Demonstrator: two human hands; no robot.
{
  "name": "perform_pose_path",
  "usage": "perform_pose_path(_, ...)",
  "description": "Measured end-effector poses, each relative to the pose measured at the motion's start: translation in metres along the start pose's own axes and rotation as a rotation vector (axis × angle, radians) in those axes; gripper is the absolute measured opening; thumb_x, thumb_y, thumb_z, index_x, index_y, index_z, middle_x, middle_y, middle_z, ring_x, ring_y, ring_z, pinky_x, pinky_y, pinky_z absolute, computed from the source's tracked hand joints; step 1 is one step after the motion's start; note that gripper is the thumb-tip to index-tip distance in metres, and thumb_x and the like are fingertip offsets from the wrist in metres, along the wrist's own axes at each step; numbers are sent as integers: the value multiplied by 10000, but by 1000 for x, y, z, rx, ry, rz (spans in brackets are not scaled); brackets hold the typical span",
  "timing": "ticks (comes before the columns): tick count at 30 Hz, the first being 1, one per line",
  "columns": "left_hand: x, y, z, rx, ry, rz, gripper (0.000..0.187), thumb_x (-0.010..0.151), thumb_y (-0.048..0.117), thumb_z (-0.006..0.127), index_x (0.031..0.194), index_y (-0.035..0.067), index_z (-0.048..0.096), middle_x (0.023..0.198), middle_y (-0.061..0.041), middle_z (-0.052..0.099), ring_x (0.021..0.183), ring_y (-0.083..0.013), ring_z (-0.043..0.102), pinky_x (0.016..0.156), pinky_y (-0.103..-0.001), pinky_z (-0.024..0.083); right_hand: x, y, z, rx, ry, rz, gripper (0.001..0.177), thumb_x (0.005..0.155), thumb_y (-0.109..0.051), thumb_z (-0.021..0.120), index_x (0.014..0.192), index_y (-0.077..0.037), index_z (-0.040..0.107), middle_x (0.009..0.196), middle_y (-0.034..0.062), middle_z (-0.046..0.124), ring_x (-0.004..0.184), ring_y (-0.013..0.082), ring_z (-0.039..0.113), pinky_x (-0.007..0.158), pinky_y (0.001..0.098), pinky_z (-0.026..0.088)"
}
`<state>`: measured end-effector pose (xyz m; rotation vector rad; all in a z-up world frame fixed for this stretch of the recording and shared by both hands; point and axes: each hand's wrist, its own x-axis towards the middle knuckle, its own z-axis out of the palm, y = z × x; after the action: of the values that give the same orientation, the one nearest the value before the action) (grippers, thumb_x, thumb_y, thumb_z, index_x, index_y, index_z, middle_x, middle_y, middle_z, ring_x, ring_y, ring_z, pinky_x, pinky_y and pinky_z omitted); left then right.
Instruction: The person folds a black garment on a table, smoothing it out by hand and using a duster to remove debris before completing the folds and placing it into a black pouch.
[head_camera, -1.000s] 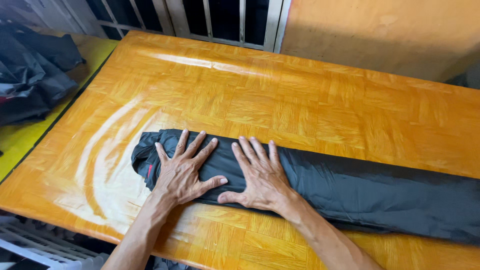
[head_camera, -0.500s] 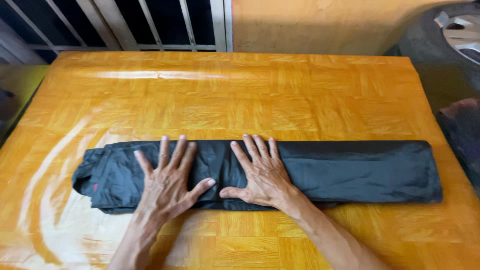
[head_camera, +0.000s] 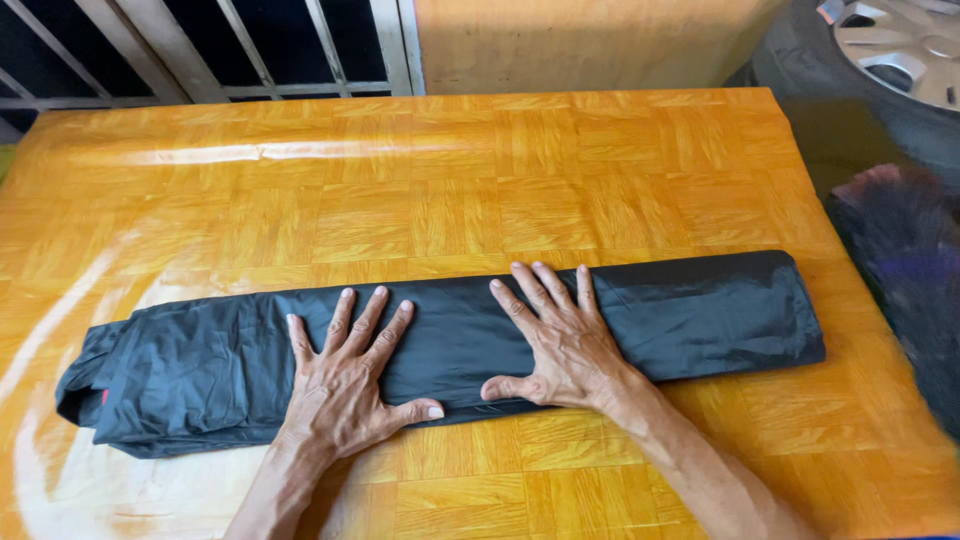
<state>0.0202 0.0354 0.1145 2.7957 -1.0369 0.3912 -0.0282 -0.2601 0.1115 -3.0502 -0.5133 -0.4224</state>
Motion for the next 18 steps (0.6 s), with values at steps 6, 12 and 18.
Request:
perform_pose_path(6,0,1,6,57,-34,-9,1241,576,1043,547,1607,391,317,1681,49,310,1557,-289,223,1053,-806,164,-16,17,-8,20,-36,72,1293,654,-1022,544,1596,-161,342,1642,187,308,1510,388,256,1150,732,94)
perform_pose_path(12,0,-4,12,92,-33,-35,1209,577,1038,509,1597,418,318,1679,79,314,1567,-261,228,1056,-790,184,-31,44,-10,24,-4,91,1180,751,-957,502,1593,-144,347,1647,207,304,1513,399,272,1182,675,123)
perform_pose_path(18,-2,-6,21,156,-44,-33,1218,557,1060,442,1602,456,277,1700,94,282,1567,-263,250,1037,-789,210,-82,113,-10,-82,-11,319,1006,874,-817,500,1556,-84,395,1635,200,351,1488,397,335,1154,641,256)
